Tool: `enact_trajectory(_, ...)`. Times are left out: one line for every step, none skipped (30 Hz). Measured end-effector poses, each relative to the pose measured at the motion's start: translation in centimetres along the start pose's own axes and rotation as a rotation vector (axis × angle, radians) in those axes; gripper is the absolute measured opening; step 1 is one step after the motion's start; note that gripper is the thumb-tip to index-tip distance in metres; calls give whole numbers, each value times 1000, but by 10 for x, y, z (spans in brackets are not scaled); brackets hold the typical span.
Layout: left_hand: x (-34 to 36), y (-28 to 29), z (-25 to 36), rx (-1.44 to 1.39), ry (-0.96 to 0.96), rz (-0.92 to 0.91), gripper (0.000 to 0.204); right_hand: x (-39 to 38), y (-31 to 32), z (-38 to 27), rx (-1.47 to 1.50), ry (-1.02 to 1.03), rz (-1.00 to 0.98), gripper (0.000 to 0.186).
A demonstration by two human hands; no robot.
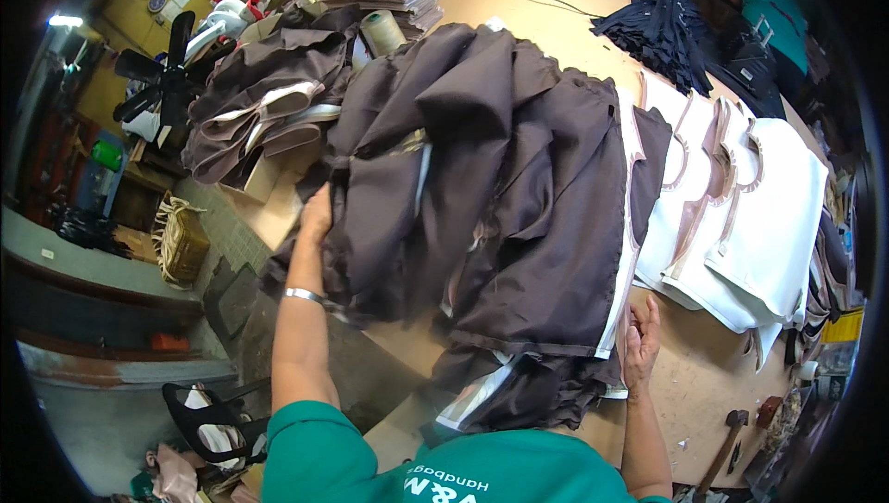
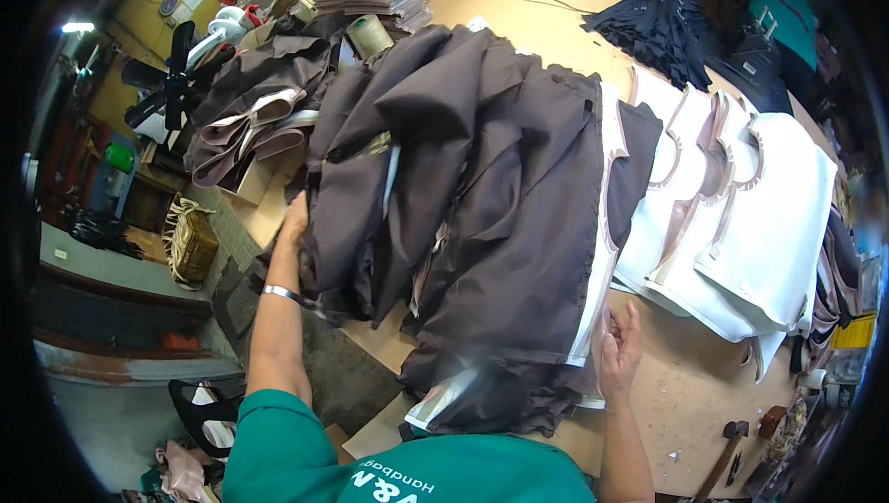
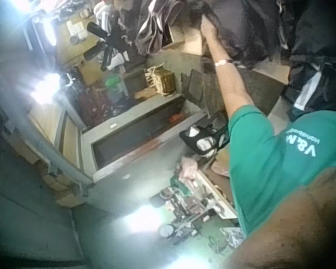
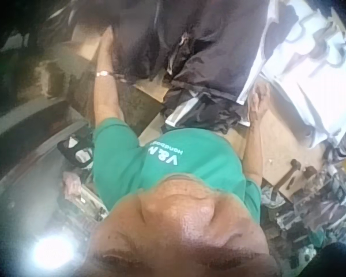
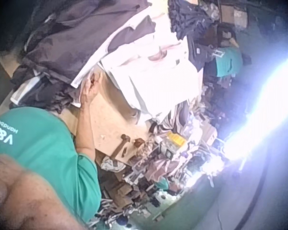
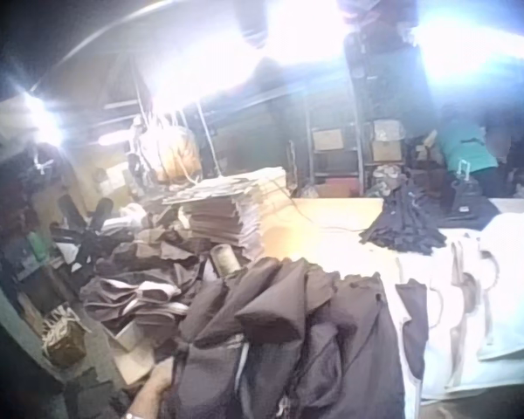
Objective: The person sorts through a pile of fabric pieces on a table, then picks up a dark brown piece and applies a clear adhesive from a small bowl to its edges. They press the edges together to bond them, repeating the process on different sections of the fabric.
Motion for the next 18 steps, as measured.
enact_trajectory(-13, -15, -2, 393, -310, 94, 34, 0, -5, -1, -32, 22, -36, 62)
enact_trajectory(-8, -40, 14, 54, -105, -31, 34, -1, -3, 1, -82, 38, -29, 65)
enact_trajectory(-16, -46, 1, -41, -116, 28, 34, -2, -11, -2, -61, 41, -62, 66)
enact_trajectory(-13, -64, 55, -224, -129, 5, 35, -3, -4, -1, -65, 32, -14, 68)
enact_trajectory(-19, -66, 114, -393, -128, -9, 37, -4, 3, -1, -58, 28, 23, 70)
enact_trajectory(-28, -52, 146, -175, -286, -53, 33, -6, 1, 0, -78, 27, 24, 70)
enact_trajectory(-32, -47, 163, 45, -442, -100, 36, -7, -1, 3, -97, 26, 30, 71)
enact_trajectory(-22, -55, 121, -152, -217, -11, 39, -9, -1, 5, -117, 24, 40, 71)
enact_trajectory(-19, -45, 113, -330, -60, 35, 42, -11, -2, 4, -102, 5, 13, 71)
enact_trajectory(-14, -38, 108, -511, 90, 102, 46, -12, -2, 3, -88, -14, 0, 70)
enact_trajectory(-3, -31, 102, -718, 77, 103, 50, -13, -4, 0, -72, -29, -10, 69)
enact_trajectory(6, -24, 95, -931, 78, 106, 54, -12, -6, -7, -96, -43, -8, 67)
enact_trajectory(13, -15, 86, -1133, 92, 108, 58, -10, -7, -11, -121, -89, -23, 64)
enact_trajectory(21, -12, 95, -1112, 48, 113, 61, -5, -5, -13, -52, -90, -26, 64)
enact_trajectory(28, -8, 104, -1091, 4, 120, 64, 0, -4, -16, 17, -88, -26, 64)
enact_trajectory(36, -13, 110, -975, -79, 126, 62, 5, -9, -22, -12, -119, -42, 66)
enact_trajectory(46, -16, 112, -863, -164, 138, 61, 11, -15, -30, -43, -147, -61, 69)
enact_trajectory(53, -20, 102, -743, -223, 111, 59, 16, -21, -37, -75, -153, -90, 74)
Point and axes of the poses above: each hand's wrist, its own x-axis towards the middle knuckle, its own y-axis out of the back of the hand, z = x × y, the point moved 6 cm from there along x, towards the middle knuckle, and after that the axes turned 14 degrees about -y, right-handed, at the moved point
